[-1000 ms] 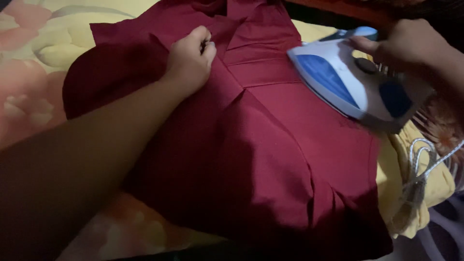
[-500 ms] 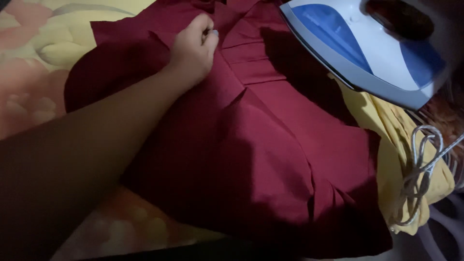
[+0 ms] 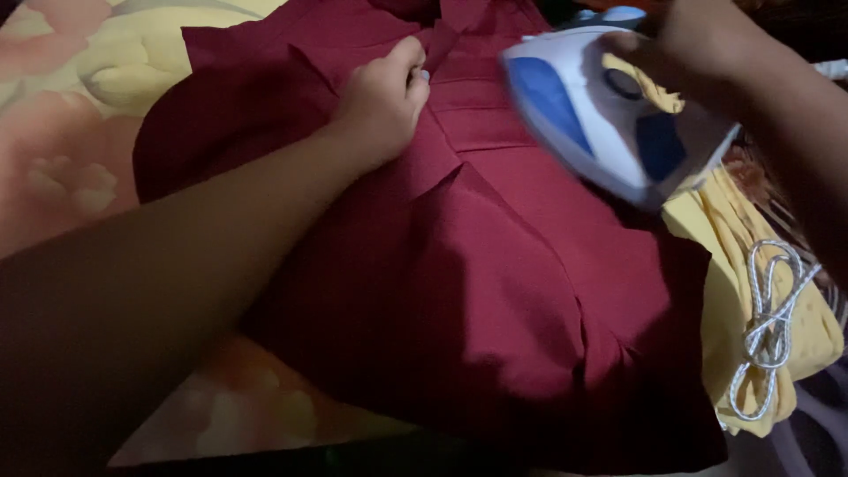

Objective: Ironing a red pleated skirt on a flat surface.

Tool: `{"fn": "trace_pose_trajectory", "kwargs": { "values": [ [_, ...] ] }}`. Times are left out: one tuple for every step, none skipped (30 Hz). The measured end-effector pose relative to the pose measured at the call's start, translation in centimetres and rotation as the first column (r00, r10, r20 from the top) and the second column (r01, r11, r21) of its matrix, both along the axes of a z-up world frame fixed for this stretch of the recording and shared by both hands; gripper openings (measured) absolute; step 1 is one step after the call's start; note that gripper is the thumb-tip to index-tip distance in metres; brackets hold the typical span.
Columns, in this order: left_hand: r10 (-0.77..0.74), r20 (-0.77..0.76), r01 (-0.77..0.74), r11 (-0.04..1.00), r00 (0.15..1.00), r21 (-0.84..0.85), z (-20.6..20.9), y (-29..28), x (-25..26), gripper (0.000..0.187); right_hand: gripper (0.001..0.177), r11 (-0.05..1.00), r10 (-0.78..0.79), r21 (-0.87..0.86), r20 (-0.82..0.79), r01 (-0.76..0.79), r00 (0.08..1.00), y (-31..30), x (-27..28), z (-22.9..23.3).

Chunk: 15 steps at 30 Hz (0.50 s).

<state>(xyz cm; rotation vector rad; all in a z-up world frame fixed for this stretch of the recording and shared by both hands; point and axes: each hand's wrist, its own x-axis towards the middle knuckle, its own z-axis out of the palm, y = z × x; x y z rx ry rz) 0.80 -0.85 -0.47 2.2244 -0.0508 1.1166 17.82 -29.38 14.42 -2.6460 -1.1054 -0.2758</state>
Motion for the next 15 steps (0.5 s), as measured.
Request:
{"fn": "trace_pose_trajectory", "kwargs": {
  "values": [
    [0.032, -0.07, -0.031, 0.999, 0.997, 0.007, 0.3, -0.3, -0.2, 0.012, 0.035, 0.989, -0.06, -0.125, 0.126, 0.076, 0.99, -0.9, 2.4, -0.2],
    [0.064, -0.139, -0.062, 0.998, 0.988, 0.017, 0.7, -0.6, -0.4, 0.012, 0.037, 0.958, -0.102, -0.237, 0.256, 0.164, 0.961, -1.8, 4.7, -0.3],
    [0.066, -0.134, -0.065, 0.998, 0.989, 0.014, 1.1, -0.9, -0.9, 0.012, 0.037, 0.957, -0.098, -0.238, 0.262, 0.163, 0.96, -2.3, 5.1, 0.2],
    [0.084, -0.253, -0.074, 0.996, 0.964, 0.05, 1.5, -1.3, -1.3, 0.013, 0.037, 0.96, 0.014, -0.26, 0.417, 0.105, 0.909, -2.9, 5.6, 0.7],
    [0.108, -0.372, -0.079, 0.993, 0.922, 0.091, 1.7, -1.5, -1.6, 0.013, 0.039, 0.956, 0.127, -0.29, 0.549, 0.046, 0.826, -3.4, 6.2, 0.8],
    [0.112, -0.372, -0.083, 0.992, 0.921, 0.093, 1.7, -1.4, -1.7, 0.013, 0.039, 0.956, 0.13, -0.289, 0.549, 0.042, 0.826, -4.0, 8.9, 0.8],
    [0.077, -0.382, -0.049, 0.995, 0.921, 0.082, 1.6, -1.5, -1.6, 0.017, 0.035, 0.958, 0.12, -0.285, 0.516, 0.038, 0.848, -5.0, 11.5, 0.7],
    [0.042, -0.392, -0.015, 0.997, 0.919, 0.07, 1.6, -1.5, -1.5, 0.022, 0.032, 0.959, 0.111, -0.281, 0.483, 0.033, 0.869, -6.2, 14.1, 0.6],
    [0.034, -0.393, -0.007, 0.998, 0.919, 0.069, 1.9, -1.8, -1.3, 0.022, 0.032, 0.959, 0.105, -0.282, 0.482, 0.041, 0.87, -5.5, 11.8, 1.1],
    [0.108, -0.455, -0.057, 0.991, 0.884, 0.124, 2.3, -2.2, -1.1, 0.044, 0.032, 0.984, 0.002, -0.169, 0.314, 0.054, 0.949, -4.8, 9.6, 1.5],
    [0.184, -0.509, -0.102, 0.977, 0.841, 0.185, 2.6, -2.6, -0.9, 0.066, 0.034, 0.994, -0.082, -0.056, 0.123, 0.089, 0.989, -4.1, 7.4, 1.9],
    [0.179, -0.51, -0.095, 0.978, 0.841, 0.187, 3.1, -3.2, -0.7, 0.066, 0.034, 0.994, -0.089, -0.055, 0.122, 0.097, 0.988, -3.3, 5.7, 1.7],
    [0.237, -0.545, -0.125, 0.964, 0.804, 0.234, 3.6, -3.5, -0.6, 0.066, 0.037, 0.99, -0.094, -0.092, 0.119, 0.106, 0.988, -2.2, 4.0, 1.5],
    [0.295, -0.575, -0.152, 0.947, 0.763, 0.283, 4.1, -3.9, -0.5, 0.068, 0.041, 0.985, -0.1, -0.129, 0.116, 0.114, 0.988, -1.0, 2.3, 1.3],
    [0.298, -0.578, -0.153, 0.946, 0.76, 0.286, 4.3, -4.0, -0.6, 0.068, 0.041, 0.986, -0.098, -0.127, 0.111, 0.112, 0.989, -0.2, 1.0, 1.0]
  ]
}}
